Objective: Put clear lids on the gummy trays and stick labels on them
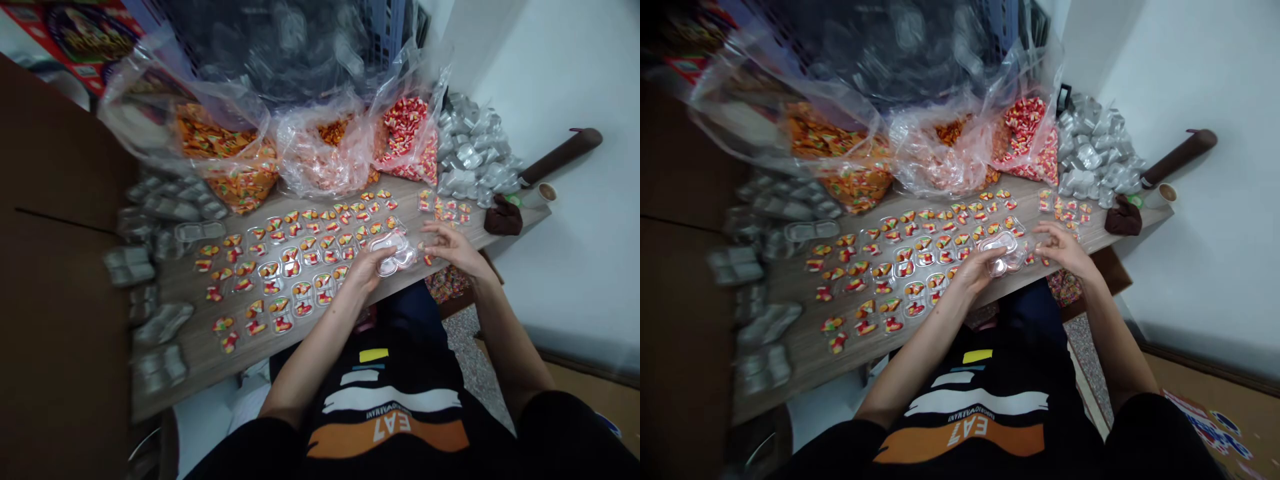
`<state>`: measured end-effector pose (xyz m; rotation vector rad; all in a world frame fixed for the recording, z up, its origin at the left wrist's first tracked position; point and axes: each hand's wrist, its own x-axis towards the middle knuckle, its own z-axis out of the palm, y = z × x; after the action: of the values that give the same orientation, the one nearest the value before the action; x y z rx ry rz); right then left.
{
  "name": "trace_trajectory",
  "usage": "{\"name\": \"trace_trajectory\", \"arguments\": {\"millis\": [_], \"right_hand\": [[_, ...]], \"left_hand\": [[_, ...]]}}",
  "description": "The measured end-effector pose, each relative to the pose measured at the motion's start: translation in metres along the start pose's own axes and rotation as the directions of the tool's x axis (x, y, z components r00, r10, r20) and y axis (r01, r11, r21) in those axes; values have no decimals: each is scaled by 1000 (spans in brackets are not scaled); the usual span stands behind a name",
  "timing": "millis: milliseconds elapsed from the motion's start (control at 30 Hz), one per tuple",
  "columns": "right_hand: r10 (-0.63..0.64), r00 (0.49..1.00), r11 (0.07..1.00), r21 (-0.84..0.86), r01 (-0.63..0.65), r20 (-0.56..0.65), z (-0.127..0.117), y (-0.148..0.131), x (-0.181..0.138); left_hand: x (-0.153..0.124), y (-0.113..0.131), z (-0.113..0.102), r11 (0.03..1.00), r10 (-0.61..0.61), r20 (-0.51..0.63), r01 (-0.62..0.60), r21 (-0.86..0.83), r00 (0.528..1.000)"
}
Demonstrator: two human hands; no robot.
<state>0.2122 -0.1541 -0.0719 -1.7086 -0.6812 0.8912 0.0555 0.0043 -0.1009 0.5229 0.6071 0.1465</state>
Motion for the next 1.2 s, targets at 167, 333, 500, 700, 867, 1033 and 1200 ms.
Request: {"name": "trace_trajectory", "arguments": {"millis": [167,333,500,700,867,1033,1200], "right_hand": [[38,988,980,-197,-7,152,-4,-16,6],[8,1000,986,-165,-8,0,-14,-17,6],[138,967,966,246,-83,-216,-8,-4,5],[225,970,849,507,-148,-94,25,2,8],[182,983,842,516,-159,6,37,-1,7],[205,978,858,487,-161,-37,40,-3,4],[210,976,842,518,-150,-59,43,-1,3]], "left_hand": [[1,9,3,999,37,1,-37,32,999],[5,18,-5,998,53,-67,-56,-41,996],[3,22,-7,997,39,-30,-41,-67,999],[-4,17,1,996,-51,176,37,82,983],[-3,16,2,995,-26,220,3,104,975],[-4,17,1,994,-37,229,13,106,973],[-7,16,-1,997,-25,187,10,81,982]]}}
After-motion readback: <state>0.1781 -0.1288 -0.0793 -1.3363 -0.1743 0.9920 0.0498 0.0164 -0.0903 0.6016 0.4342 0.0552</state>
